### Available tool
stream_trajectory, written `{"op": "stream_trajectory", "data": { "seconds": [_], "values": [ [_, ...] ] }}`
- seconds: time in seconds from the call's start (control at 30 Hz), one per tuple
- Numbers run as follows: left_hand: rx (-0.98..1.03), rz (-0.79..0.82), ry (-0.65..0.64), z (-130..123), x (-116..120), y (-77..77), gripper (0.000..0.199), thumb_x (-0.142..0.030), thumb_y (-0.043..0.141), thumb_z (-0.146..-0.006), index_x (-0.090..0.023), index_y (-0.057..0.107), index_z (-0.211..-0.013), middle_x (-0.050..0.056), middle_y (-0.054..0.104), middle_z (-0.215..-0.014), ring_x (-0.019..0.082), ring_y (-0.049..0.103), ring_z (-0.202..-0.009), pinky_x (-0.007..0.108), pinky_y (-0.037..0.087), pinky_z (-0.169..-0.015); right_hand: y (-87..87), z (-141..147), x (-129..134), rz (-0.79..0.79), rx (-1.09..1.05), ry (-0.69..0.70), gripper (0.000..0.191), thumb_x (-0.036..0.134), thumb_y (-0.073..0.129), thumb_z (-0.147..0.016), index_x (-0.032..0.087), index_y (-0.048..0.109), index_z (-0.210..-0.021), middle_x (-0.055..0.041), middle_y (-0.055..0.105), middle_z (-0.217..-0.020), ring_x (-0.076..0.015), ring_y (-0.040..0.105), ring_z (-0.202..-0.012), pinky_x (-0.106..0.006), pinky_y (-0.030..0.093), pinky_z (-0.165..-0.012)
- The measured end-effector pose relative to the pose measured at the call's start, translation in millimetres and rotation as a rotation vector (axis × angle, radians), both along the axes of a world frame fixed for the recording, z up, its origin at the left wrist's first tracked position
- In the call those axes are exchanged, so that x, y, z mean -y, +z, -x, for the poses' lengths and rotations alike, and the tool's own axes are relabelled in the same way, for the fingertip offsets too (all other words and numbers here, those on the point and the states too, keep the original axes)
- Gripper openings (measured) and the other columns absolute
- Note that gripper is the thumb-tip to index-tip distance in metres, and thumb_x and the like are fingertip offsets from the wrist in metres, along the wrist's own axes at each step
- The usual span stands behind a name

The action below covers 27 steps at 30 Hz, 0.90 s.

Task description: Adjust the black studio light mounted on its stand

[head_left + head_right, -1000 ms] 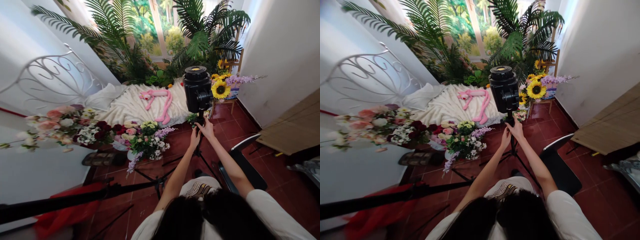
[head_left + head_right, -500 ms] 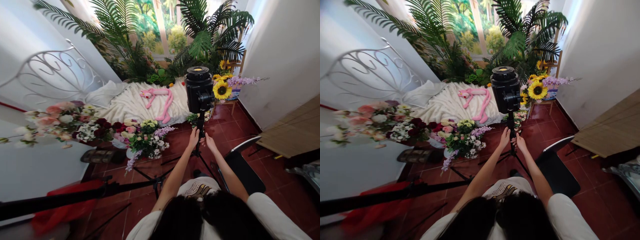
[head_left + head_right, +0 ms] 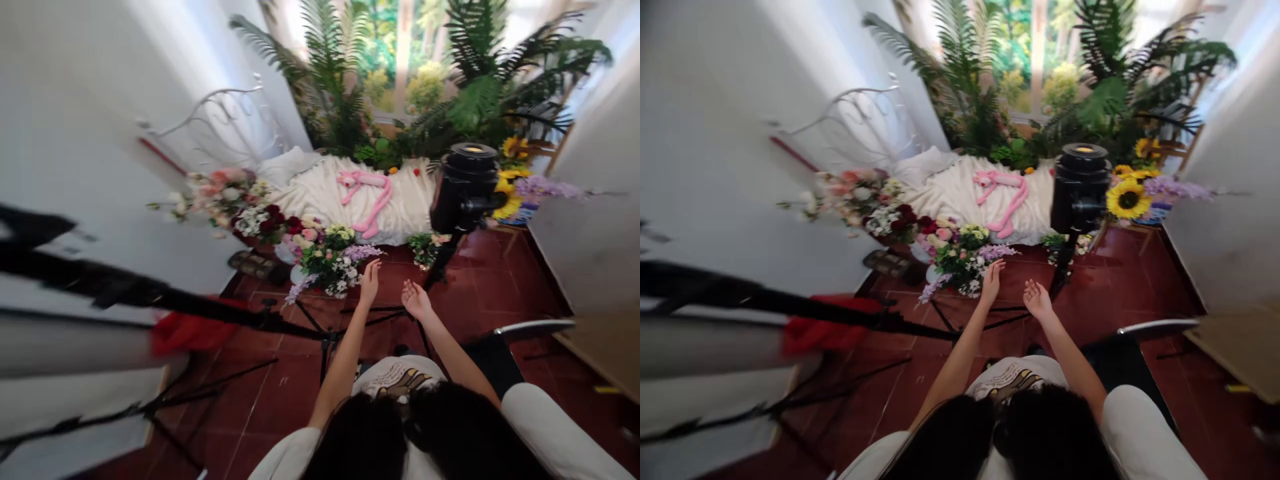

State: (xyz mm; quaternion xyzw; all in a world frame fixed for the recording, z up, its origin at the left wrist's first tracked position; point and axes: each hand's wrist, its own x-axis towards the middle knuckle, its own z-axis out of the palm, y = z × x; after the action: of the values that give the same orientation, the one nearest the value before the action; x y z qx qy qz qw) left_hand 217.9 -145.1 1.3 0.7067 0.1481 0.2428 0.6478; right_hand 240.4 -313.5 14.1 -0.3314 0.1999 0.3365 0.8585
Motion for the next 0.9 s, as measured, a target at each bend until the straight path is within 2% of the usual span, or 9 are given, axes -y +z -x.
{"op": "stream_trajectory", "data": {
  "seconds": [0.13, 0.27, 0.4, 0.53, 0.63, 0.7, 0.77, 0.9],
  "values": [
    [-0.005, 0.009, 0.250, 51, -55, -6.9, 0.052, -0.057, 0.035, -0.089, -0.017, 0.057, -0.113, 0.011, 0.065, -0.108, 0.016, 0.062, -0.098, 0.033, 0.045, -0.096, 4.4, 8, -66, -0.005, -0.031, 0.227, 0.018, 0.018, 0.046, -0.085, 0.020, 0.063, -0.078, -0.0017, 0.068, -0.071, -0.0109, 0.061, -0.057, -0.022, 0.053, -0.057],
    [0.001, -0.003, 0.503, 121, -99, -1.9, 0.050, -0.058, 0.039, -0.087, -0.018, 0.061, -0.107, 0.008, 0.069, -0.099, 0.017, 0.064, -0.094, 0.033, 0.047, -0.092, 17.2, 26, -141, -0.031, 0.074, 0.502, 0.015, 0.018, 0.048, -0.084, 0.020, 0.061, -0.077, -0.0006, 0.068, -0.070, -0.0098, 0.062, -0.059, -0.021, 0.054, -0.061],
    [-0.004, -0.005, 0.680, 195, -121, 3.9, 0.048, -0.057, 0.041, -0.087, -0.017, 0.067, -0.095, 0.008, 0.071, -0.091, 0.017, 0.066, -0.085, 0.033, 0.049, -0.088, 25.1, 66, -204, -0.058, 0.195, 0.765, 0.012, 0.020, 0.050, -0.083, 0.021, 0.059, -0.076, 0.0004, 0.067, -0.070, -0.0090, 0.062, -0.061, -0.020, 0.054, -0.065],
    [-0.011, -0.003, 0.849, 251, -126, 1.7, 0.049, -0.057, 0.043, -0.086, -0.015, 0.068, -0.087, 0.007, 0.071, -0.082, 0.017, 0.066, -0.077, 0.034, 0.051, -0.083, 24.9, 111, -240, -0.064, 0.306, 0.968, 0.008, 0.023, 0.052, -0.082, 0.021, 0.058, -0.077, -0.0007, 0.067, -0.072, -0.0107, 0.063, -0.063, -0.023, 0.055, -0.065],
    [-0.006, -0.051, 0.965, 275, -126, 1.8, 0.047, -0.056, 0.043, -0.086, -0.016, 0.068, -0.087, 0.007, 0.070, -0.086, 0.017, 0.066, -0.082, 0.033, 0.050, -0.085, 23.2, 131, -258, -0.027, 0.290, 1.087, 0.009, 0.024, 0.051, -0.082, 0.020, 0.058, -0.077, -0.0010, 0.066, -0.070, -0.0108, 0.062, -0.060, -0.023, 0.054, -0.062],
    [0.003, -0.068, 1.007, 283, -126, 6.5, 0.045, -0.055, 0.044, -0.087, -0.017, 0.067, -0.091, 0.008, 0.070, -0.092, 0.017, 0.065, -0.088, 0.034, 0.049, -0.089, 23.9, 133, -272, 0.043, 0.352, 1.095, 0.012, 0.026, 0.050, -0.084, 0.020, 0.056, -0.076, -0.0001, 0.064, -0.064, -0.0102, 0.060, -0.055, -0.022, 0.053, -0.058],
    [0.035, -0.074, 1.026, 285, -127, 14.9, 0.041, -0.053, 0.045, -0.087, -0.018, 0.065, -0.099, 0.008, 0.069, -0.101, 0.017, 0.064, -0.096, 0.034, 0.046, -0.094, 27.1, 129, -288, 0.157, 0.538, 1.094, 0.019, 0.031, 0.048, -0.086, 0.020, 0.053, -0.072, 0.0006, 0.061, -0.058, -0.0096, 0.056, -0.049, -0.021, 0.050, -0.052],
    [0.106, -0.063, 0.974, 272, -133, 33.2, 0.040, -0.049, 0.046, -0.088, -0.020, 0.060, -0.112, 0.009, 0.063, -0.117, 0.017, 0.059, -0.110, 0.033, 0.042, -0.101, 39.3, 109, -324, 0.403, 1.027, 1.227, 0.037, 0.043, 0.045, -0.090, 0.018, 0.053, -0.064, 0.0006, 0.053, -0.045, -0.0087, 0.044, -0.035, -0.020, 0.038, -0.037]
  ]
}}
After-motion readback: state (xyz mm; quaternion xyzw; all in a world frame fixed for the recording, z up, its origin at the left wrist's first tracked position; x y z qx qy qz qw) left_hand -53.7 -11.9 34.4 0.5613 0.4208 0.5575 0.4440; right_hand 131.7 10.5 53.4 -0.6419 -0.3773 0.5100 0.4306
